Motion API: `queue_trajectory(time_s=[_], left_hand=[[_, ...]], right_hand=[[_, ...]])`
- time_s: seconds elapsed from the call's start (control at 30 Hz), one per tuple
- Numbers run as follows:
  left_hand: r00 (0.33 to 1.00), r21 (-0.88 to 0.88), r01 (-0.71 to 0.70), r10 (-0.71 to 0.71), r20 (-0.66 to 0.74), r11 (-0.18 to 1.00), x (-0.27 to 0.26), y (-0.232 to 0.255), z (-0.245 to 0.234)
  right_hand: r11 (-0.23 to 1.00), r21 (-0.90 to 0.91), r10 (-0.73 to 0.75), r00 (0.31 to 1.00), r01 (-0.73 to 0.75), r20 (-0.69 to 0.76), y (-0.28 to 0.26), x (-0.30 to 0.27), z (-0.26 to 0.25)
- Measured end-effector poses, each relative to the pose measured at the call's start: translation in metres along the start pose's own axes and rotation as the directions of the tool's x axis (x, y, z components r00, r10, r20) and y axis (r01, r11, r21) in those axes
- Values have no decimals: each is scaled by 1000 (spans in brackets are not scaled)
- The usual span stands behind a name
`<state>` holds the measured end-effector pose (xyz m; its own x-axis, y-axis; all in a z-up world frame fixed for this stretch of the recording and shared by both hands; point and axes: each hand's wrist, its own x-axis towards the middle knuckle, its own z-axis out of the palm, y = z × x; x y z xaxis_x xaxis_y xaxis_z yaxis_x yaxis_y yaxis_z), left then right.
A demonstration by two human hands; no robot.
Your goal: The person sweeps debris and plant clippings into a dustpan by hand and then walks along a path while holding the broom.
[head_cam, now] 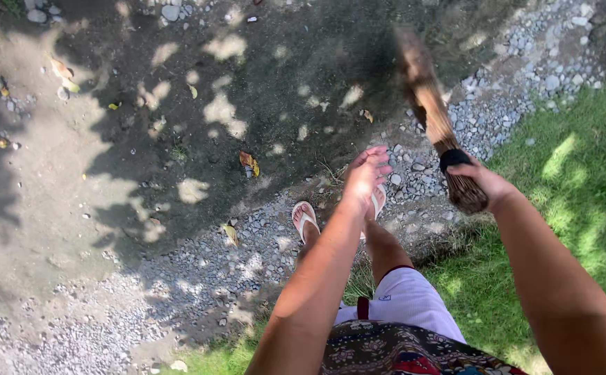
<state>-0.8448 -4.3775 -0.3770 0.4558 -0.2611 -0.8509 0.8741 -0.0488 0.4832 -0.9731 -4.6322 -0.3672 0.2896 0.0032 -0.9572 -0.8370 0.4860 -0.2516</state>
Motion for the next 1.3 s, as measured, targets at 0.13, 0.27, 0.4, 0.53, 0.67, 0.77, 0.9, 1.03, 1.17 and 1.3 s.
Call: queue_trajectory(time_s=[0.13, 0.27, 0.4, 0.53, 0.67, 0.77, 0.9, 1.03, 1.17, 1.3], left_hand=[[998, -55, -18, 15, -62, 998, -4, 17, -21], [994, -194, -35, 13, -112, 980, 13, 20, -54], [993, -193, 11, -34, -116, 981, 37, 31, -67], [995, -177, -66, 52, -83, 982, 55, 52, -59], [998, -138, -51, 46, -36, 989, 60, 68, -73], [992, -195, -97, 80, -93, 976, 69, 82, -94], [987, -251, -151, 134, -84, 956, 67, 111, -125], [946, -267, -322, 297, -129, 908, 63, 161, -167], [884, -115, -423, 382, -271, 899, 45, 229, -225], [801, 72, -444, 432, -414, 893, 36, 282, -276]], right_hand=[[975, -30, 221, 975, -220, 24, -18, 42, 76], [975, -139, 181, 982, -173, 47, 2, 1, 101], [981, 176, -86, 995, 76, 49, 20, -6, 119], [960, 265, 98, 995, -85, -37, 22, 57, 154], [939, -68, 338, 941, -337, 12, 22, 34, 148], [964, 128, 220, 969, -233, 113, 8, -10, 139], [982, 49, 188, 968, -182, -164, -43, 8, 171], [962, 142, 224, 971, -233, 79, -81, 139, 278], [985, 94, 99, 920, -145, 380, -29, 204, 496], [952, -248, 300, 713, -181, 634, -42, 162, 636]])
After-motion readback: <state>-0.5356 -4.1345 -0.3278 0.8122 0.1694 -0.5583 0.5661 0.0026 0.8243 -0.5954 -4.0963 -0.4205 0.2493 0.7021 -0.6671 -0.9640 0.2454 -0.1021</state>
